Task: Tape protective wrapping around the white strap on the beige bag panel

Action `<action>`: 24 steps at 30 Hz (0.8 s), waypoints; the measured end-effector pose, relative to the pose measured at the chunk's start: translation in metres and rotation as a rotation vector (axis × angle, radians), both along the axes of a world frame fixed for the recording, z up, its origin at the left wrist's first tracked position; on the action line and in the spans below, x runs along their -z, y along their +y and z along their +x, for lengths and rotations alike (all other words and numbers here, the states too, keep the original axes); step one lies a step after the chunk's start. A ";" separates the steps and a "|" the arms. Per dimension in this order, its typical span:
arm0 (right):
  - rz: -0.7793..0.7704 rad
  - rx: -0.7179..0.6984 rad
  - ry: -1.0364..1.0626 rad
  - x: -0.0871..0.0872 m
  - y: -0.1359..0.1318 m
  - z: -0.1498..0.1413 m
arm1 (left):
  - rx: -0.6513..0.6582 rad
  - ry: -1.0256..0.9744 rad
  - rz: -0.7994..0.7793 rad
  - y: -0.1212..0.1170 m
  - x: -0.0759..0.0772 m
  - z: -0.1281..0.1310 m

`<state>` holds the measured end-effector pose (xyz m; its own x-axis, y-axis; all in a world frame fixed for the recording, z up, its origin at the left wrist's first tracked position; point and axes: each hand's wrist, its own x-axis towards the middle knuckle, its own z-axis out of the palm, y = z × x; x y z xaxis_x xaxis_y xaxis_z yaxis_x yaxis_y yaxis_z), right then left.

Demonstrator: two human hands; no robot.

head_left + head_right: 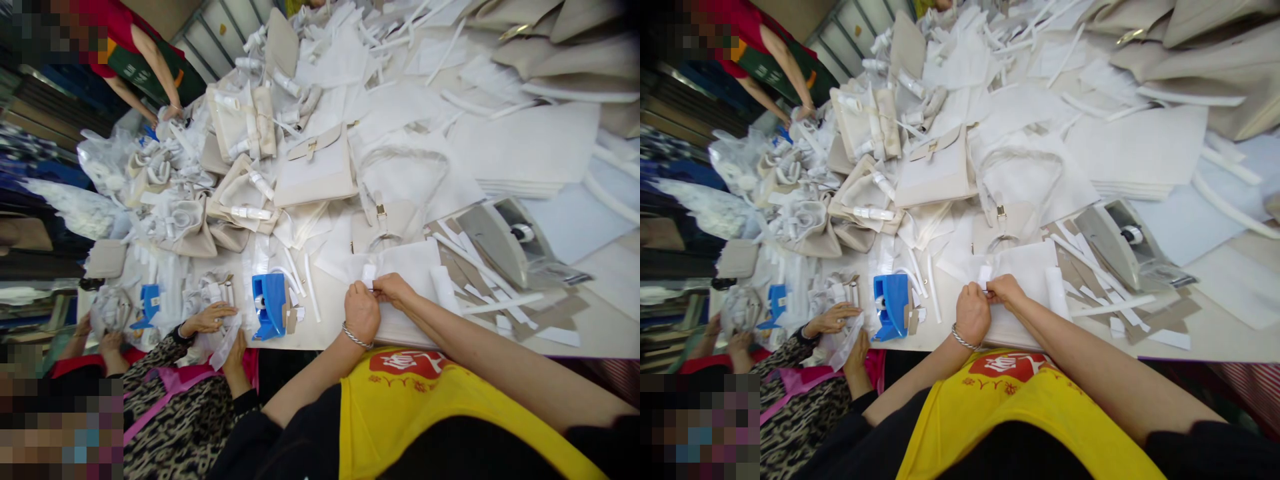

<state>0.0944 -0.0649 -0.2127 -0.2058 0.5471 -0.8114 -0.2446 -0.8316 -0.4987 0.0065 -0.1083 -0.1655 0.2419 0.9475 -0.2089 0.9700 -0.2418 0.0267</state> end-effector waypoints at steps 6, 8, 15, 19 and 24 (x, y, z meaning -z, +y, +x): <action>-0.002 -0.036 0.153 -0.003 0.004 0.011 | 0.122 0.077 0.019 -0.005 0.002 0.004; 0.006 -0.041 0.186 -0.003 0.004 0.014 | 0.151 0.095 0.016 -0.005 0.003 0.006; 0.104 -0.055 0.225 0.002 -0.001 0.017 | 0.101 -0.049 -0.008 -0.003 -0.003 0.001; 0.172 -0.083 0.233 -0.001 -0.001 0.015 | -0.263 -0.518 -0.124 0.017 0.003 -0.022; 0.234 -0.064 0.177 -0.005 -0.001 0.012 | -0.643 -1.078 -0.727 0.047 0.021 -0.050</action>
